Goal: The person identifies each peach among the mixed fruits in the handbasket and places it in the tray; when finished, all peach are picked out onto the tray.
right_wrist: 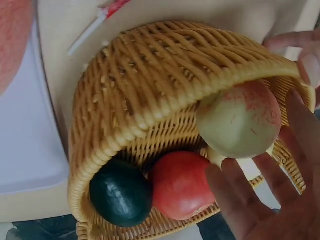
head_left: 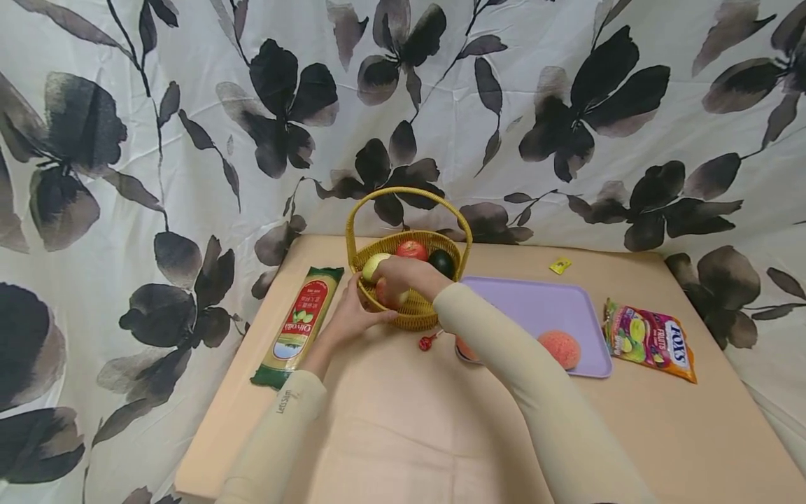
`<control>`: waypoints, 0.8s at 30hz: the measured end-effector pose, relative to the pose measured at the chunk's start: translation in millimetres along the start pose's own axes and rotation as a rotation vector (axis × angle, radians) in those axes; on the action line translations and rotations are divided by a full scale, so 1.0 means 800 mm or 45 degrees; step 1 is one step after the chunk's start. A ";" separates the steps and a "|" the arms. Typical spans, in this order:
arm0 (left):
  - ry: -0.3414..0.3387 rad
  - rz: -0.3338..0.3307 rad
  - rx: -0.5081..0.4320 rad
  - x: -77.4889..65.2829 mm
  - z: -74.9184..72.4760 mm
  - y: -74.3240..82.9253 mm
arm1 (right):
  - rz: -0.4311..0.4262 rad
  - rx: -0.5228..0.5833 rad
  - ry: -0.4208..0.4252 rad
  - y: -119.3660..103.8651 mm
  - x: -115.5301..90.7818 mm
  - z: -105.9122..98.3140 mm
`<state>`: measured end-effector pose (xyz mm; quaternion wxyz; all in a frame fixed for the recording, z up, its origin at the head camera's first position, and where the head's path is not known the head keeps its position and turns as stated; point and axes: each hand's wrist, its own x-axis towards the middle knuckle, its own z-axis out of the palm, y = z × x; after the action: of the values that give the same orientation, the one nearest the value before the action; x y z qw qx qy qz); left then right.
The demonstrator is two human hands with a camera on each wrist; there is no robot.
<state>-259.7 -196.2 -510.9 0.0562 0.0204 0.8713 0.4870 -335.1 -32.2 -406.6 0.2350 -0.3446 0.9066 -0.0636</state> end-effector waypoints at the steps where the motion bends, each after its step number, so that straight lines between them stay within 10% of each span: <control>1: -0.001 0.001 -0.001 0.000 0.000 0.000 | 0.015 -0.022 0.001 0.001 -0.001 0.001; 8: 0.007 0.012 -0.006 0.001 0.001 0.002 | 0.110 -0.167 0.110 0.009 -0.013 -0.001; 24: -0.003 0.028 -0.051 0.000 0.002 0.001 | 0.182 -0.118 -0.041 0.027 -0.035 0.004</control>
<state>-259.4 -194.2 -511.3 0.0523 0.0293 0.8611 0.5049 -328.1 2.4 -404.9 0.2375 -0.2906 0.9269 0.0008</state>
